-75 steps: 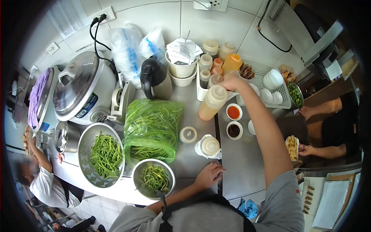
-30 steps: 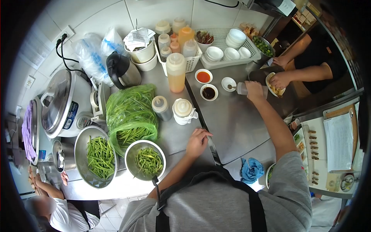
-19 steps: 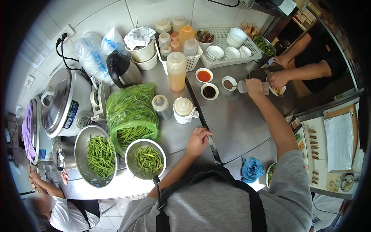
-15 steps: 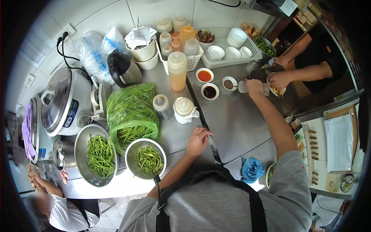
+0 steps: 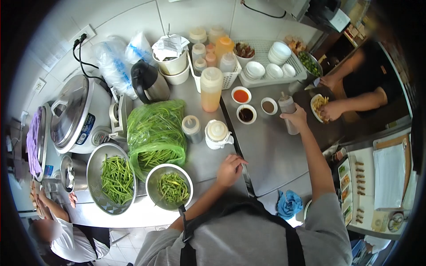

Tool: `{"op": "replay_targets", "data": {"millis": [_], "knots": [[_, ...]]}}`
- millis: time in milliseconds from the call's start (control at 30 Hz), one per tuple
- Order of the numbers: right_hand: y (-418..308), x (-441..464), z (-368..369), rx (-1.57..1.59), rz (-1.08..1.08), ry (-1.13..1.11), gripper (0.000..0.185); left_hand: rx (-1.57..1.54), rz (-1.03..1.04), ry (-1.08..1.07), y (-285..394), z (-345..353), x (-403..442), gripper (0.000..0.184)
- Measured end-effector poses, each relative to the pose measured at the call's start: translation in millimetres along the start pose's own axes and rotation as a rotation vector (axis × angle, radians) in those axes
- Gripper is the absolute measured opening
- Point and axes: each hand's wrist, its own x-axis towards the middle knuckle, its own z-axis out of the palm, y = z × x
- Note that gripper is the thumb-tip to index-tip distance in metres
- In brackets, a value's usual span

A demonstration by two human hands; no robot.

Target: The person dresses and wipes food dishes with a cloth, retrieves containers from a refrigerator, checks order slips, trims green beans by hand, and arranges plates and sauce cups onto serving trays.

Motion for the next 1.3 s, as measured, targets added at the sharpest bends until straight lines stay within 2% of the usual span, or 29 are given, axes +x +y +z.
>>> {"op": "replay_targets", "data": {"millis": [67, 133, 200, 300, 333, 367, 433, 467, 533, 567, 600, 667, 767, 867, 967, 1067, 1167, 1267, 1300], "knots": [[-23.5, 12.1, -8.1, 0.284, -0.037, 0.02, 0.067, 0.005, 0.003, 0.004, 1.8, 0.6, 2.2, 0.021], [-83.2, 16.5, -28.2, 0.565, -0.105, -0.02, 0.069, 0.012, 0.001, -0.005, 3.9, 0.2, 1.7, 0.021], [-140.3, 24.6, -43.3, 0.775, -0.281, -0.089, 0.069, 0.015, 0.018, -0.022, -1.7, 3.4, -1.6, 0.022], [-212.5, 47.3, -39.5, 0.654, -0.492, -0.065, 0.068, 0.039, 0.04, -0.035, 2.3, -0.2, -1.9, 0.022], [-241.7, 43.4, -39.1, 0.581, -0.5, -0.042, 0.07, 0.041, 0.028, -0.047, 2.2, -0.1, -3.5, 0.022], [-248.7, 65.7, -12.0, 0.639, -0.566, 0.014, 0.081, 0.044, 0.031, -0.04, 3.5, -0.4, -4.4, 0.022], [-266.9, 81.7, 28.8, 0.709, -0.56, 0.063, 0.091, 0.053, 0.045, -0.056, 1.7, 1.2, -4.8, 0.019], [-277.1, 74.8, 38.0, 0.583, -0.494, 0.116, 0.098, 0.04, 0.017, -0.08, 8.1, -3.1, -3.9, 0.018], [-277.9, 79.8, 68.2, 0.559, -0.503, 0.018, 0.099, 0.035, 0.047, -0.114, 3.5, -3.9, -3.9, 0.018], [-277.5, 79.4, 80.5, 0.553, -0.526, 0.126, 0.098, 0.034, 0.036, -0.117, 1.5, -4.1, -4.8, 0.019], [-279.4, 77.3, 79.2, 0.657, -0.439, 0.055, 0.097, 0.027, 0.017, -0.12, -0.8, -2.8, -5.4, 0.019], [-281.0, 76.0, 73.7, 0.628, -0.336, 0.093, 0.096, 0.023, 0.026, -0.119, -5.2, -0.8, -4.0, 0.02], [-278.3, 71.8, 58.2, 0.536, -0.352, 0.098, 0.094, 0.043, 0.031, -0.111, -1.2, 1.3, -6.5, 0.019], [-273.4, 62.2, 44.8, 0.466, -0.458, -0.021, 0.088, 0.049, 0.051, -0.109, -1.5, 2.0, -5.5, 0.019], [-260.7, 70.3, 62.3, 0.338, -0.67, -0.153, 0.08, 0.048, 0.035, -0.118, -0.4, 0.6, -5.0, 0.019], [-258.3, 77.4, 88.9, 0.001, -0.787, -0.054, 0.075, 0.052, 0.043, -0.115, -0.9, 1.3, -5.6, 0.019], [-258.1, 88.4, 102.9, -0.277, -0.777, 0.024, 0.07, 0.055, 0.041, -0.12, 1.1, 0.1, -4.6, 0.021], [-276.0, 89.3, 73.8, -0.231, -0.725, -0.167, 0.06, 0.06, 0.056, -0.123, -0.8, 0.3, -5.7, 0.022], [-285.5, 84.7, 49.1, 0.09, -0.75, -0.127, 0.054, 0.06, 0.068, -0.122, -2.7, 1.0, -5.9, 0.023]]}}
